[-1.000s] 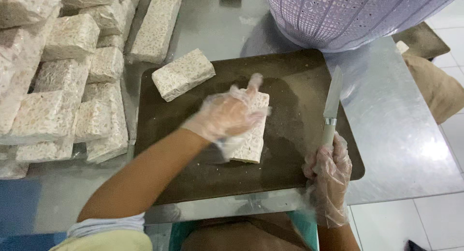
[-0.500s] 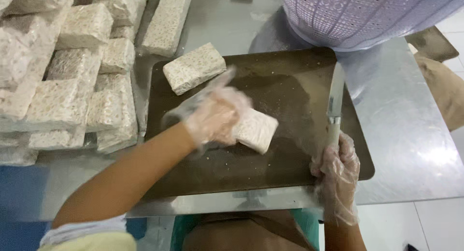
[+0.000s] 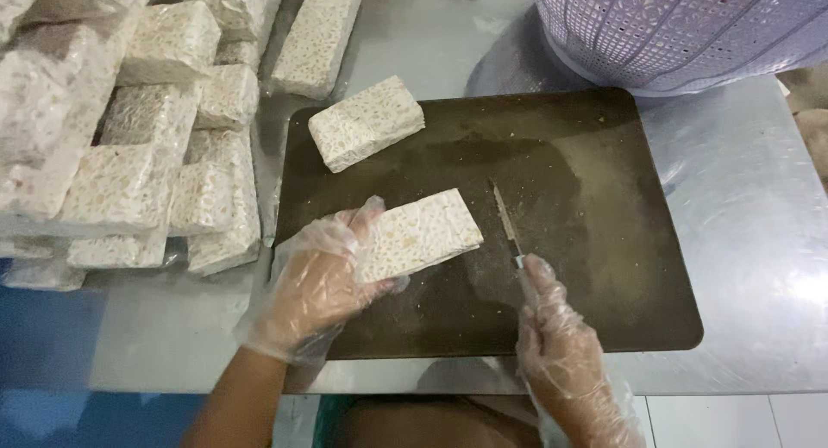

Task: The person cuts a rectangular block of white, porous food into smaller cubes using a knife on a cutting board. They then transfer the cut pieces into a nearby basket.

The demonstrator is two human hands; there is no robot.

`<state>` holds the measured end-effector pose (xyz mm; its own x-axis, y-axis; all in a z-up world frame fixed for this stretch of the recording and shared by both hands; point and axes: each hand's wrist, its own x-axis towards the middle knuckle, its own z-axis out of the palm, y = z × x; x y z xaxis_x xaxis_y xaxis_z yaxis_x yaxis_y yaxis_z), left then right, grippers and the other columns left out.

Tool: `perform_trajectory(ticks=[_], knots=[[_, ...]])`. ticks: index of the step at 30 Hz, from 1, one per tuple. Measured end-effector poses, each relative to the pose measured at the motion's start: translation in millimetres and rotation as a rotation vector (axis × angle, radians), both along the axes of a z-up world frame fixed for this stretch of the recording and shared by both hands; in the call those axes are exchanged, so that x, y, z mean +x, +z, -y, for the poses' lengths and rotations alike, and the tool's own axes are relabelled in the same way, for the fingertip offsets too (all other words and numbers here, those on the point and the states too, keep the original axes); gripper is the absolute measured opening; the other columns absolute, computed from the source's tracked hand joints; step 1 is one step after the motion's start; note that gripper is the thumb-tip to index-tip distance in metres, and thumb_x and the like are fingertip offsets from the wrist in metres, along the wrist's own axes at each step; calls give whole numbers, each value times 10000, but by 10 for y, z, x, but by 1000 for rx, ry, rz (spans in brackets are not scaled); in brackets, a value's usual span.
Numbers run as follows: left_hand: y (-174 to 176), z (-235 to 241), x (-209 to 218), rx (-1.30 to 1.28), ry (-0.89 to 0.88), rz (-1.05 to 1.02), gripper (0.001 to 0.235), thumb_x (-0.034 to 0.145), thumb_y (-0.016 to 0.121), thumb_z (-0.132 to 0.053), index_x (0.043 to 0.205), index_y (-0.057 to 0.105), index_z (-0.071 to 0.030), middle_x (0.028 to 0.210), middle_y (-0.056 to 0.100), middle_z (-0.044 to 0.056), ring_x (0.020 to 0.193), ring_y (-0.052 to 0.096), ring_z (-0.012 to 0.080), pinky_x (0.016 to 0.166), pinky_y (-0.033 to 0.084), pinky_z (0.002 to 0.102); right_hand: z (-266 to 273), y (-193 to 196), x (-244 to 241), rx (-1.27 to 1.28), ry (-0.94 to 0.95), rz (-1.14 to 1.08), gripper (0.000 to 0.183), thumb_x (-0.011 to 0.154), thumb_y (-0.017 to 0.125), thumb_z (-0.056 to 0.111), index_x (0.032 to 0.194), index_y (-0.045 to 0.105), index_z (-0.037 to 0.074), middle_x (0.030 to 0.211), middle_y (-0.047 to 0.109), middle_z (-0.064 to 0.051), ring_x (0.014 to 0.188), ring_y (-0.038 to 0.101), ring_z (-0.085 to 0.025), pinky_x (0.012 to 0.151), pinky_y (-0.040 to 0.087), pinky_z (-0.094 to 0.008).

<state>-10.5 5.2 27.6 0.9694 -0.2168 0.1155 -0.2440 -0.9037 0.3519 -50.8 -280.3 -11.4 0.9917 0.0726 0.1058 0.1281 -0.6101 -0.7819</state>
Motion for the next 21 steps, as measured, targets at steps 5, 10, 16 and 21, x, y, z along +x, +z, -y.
perform_trajectory(ticks=[5, 10, 16, 21], knots=[[-100, 24, 7, 207, 26, 24, 1215, 585, 784, -707, 1494, 378, -11, 1313, 578, 252, 1209, 563, 415, 982, 500, 516, 18, 105, -109, -134, 151, 144, 558, 908, 549, -32, 1456, 486, 58, 1257, 686, -270, 1164, 693, -348, 1030, 522, -449], [-129, -5, -156, -50, 12, 106, 985, 690, 829, -520, 1463, 452, -39, 1409, 547, 232, 1234, 554, 405, 976, 449, 534, -2, -40, -78, -101, 151, 55, 611, 893, 571, 6, 1486, 458, 99, 1157, 738, -207, 1046, 732, -316, 908, 604, -385], [-84, -67, -206, -103, 111, -4, 835, 699, 828, -486, 1394, 571, -100, 1398, 592, 156, 1234, 587, 370, 1002, 485, 475, -17, -12, 178, -183, -61, -339, 623, 975, 547, 94, 1575, 407, 177, 1080, 768, -209, 975, 785, -322, 857, 638, -399], [-87, -227, -281, -337, 124, -113, 1008, 626, 863, -612, 1411, 559, -59, 1410, 572, 218, 1311, 554, 399, 1078, 438, 504, -43, 11, 254, -182, 76, -78, 568, 872, 632, 59, 1423, 494, 64, 1103, 725, -261, 940, 732, -400, 809, 597, -463]])
